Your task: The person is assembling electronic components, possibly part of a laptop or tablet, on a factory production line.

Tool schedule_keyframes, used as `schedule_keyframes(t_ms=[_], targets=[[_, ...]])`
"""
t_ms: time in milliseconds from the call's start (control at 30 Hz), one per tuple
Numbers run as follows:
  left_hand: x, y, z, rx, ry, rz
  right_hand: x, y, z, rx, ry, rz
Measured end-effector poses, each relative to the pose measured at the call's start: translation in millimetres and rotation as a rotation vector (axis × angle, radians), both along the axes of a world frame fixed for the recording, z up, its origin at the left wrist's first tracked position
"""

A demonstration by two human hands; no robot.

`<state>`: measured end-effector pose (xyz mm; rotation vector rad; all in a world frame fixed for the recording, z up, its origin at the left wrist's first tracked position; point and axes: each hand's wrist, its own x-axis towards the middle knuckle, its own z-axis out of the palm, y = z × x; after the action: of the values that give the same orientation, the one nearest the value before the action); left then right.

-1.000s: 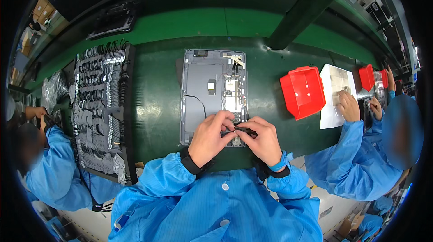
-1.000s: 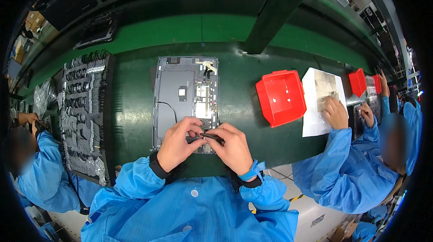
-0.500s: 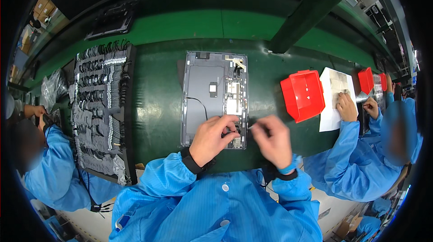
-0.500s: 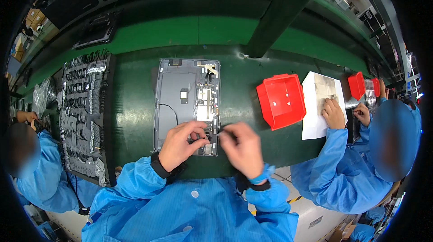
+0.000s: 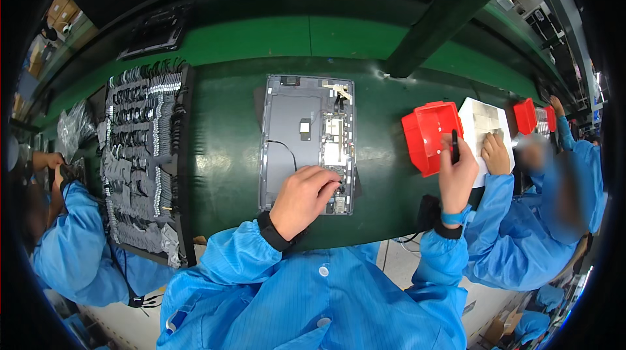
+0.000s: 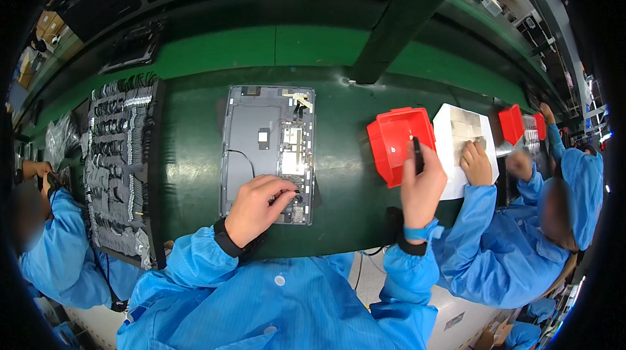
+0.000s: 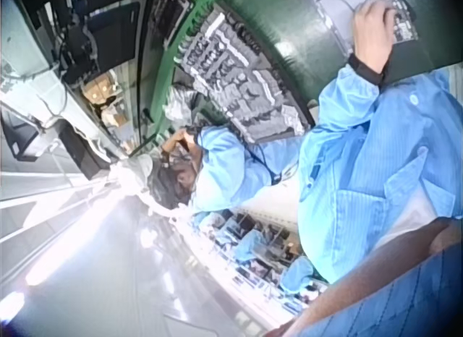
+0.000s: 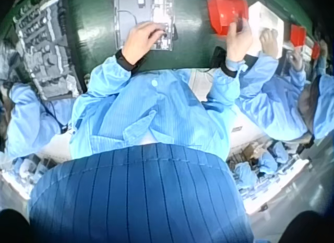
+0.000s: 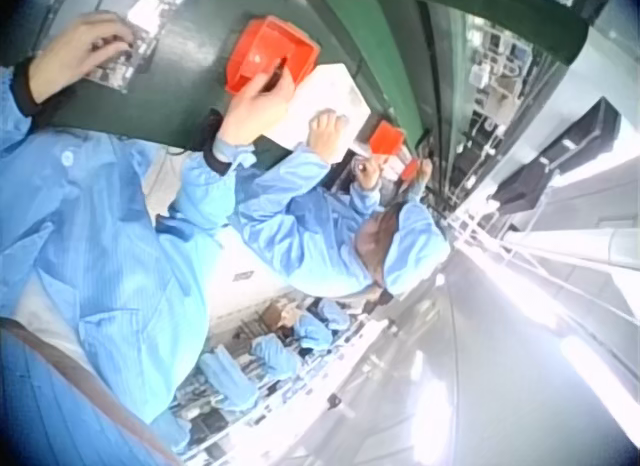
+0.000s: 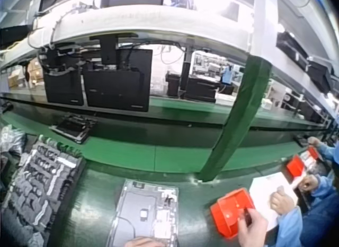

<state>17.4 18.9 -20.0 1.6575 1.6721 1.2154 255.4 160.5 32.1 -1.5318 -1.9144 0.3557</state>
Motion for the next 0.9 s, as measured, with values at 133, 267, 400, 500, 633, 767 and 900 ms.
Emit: schedule_keyframes(t_ms=[133,267,400,500,633,767,900], targets=[[-1.2,-0.4,5.6,-0.118,-0.032,-0.002,-45.5,-51.2,-0.7,-0.202,0.164,0.432],[0.8,1.0,2.5,-0.134,-0.075,0.010,-72.2,-80.6,-31.2,-0.334,0.225,0.624],[2.4,-1.0,5.4,-0.192,-0.161,0.069,-81.3,-82.2,-35.5,-0.357,0.216,0.585],[2.5,-2.8,7.2,-0.229,-0.220,0.082,-80.7,-81.2,-41.0,-0.326,0.189,0.591],[1.3,-3.3,3.7,-0.237,-0.289,0.100,-78.6,-75.1,-43.5,-0.321,0.185,0.668],[-7.2,-7.2,10.2,-0.235,-0.141,0.064,-75.4,-68.7,-41.9,-0.298,0.157,0.744],[-8.8,-10.5,4.5,-0.130,0.041,-0.018,-74.6,-63.0,-39.0,-0.294,0.105,0.840]])
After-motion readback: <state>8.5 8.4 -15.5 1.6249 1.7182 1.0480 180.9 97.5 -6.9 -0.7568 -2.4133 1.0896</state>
